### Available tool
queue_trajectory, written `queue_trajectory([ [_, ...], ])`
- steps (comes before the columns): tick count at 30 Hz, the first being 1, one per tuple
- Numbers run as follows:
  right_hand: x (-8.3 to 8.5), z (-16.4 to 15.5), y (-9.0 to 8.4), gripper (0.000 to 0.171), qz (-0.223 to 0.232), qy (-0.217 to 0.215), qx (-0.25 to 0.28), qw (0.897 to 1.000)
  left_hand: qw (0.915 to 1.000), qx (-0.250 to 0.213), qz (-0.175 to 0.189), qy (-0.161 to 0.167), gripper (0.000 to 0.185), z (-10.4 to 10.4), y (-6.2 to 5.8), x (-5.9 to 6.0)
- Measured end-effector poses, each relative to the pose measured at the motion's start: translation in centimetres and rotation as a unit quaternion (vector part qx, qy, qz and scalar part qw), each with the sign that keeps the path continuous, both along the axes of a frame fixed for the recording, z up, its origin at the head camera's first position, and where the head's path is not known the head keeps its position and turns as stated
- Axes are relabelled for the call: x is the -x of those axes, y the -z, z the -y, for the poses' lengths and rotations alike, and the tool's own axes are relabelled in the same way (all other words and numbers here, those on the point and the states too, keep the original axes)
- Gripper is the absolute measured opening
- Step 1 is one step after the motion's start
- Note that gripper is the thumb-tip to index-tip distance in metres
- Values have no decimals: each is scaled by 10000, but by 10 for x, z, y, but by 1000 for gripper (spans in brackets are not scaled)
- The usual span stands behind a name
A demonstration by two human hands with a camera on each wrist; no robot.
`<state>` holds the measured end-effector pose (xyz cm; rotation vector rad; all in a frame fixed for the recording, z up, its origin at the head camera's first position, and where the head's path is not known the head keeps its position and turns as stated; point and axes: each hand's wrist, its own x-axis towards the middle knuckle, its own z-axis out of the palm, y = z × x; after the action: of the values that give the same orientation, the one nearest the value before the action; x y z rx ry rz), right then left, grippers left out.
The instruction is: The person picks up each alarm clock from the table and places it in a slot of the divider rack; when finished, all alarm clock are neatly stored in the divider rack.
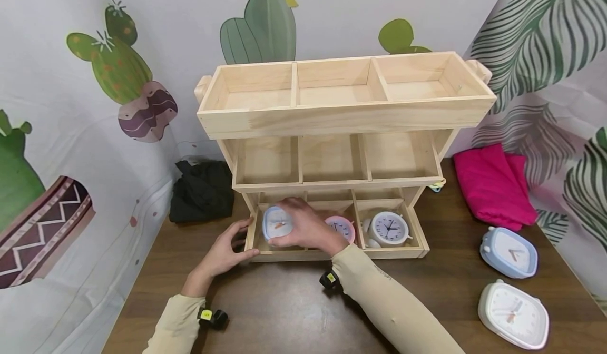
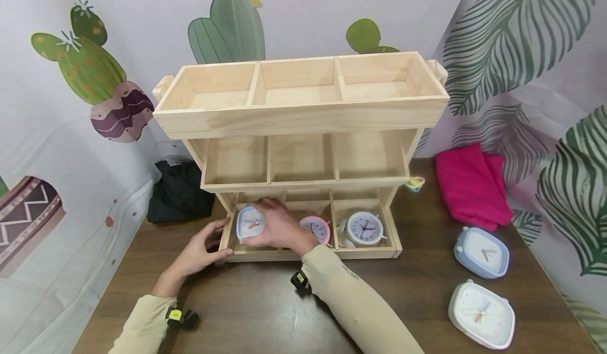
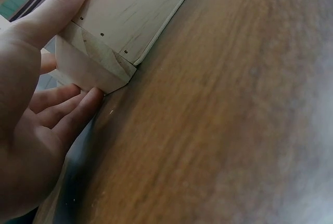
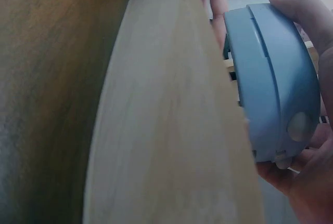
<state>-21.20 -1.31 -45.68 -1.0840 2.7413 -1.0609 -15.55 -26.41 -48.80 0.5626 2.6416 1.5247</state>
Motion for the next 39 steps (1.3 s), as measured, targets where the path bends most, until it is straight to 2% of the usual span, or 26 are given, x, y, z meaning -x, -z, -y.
queue_trajectory([
  [13, 3, 10, 12, 95, 156, 127, -434, 9989, 9999, -108, 72, 47, 78, 0, -2, 0],
  [24, 4, 14, 19, 99, -5, 170, -896, 9958, 10000, -46, 69, 27, 78, 0, -1, 0],
  [39, 4, 15, 25, 101, -100, 182, -1073, 9940, 9999, -86, 51, 46, 78, 0, 0, 0],
])
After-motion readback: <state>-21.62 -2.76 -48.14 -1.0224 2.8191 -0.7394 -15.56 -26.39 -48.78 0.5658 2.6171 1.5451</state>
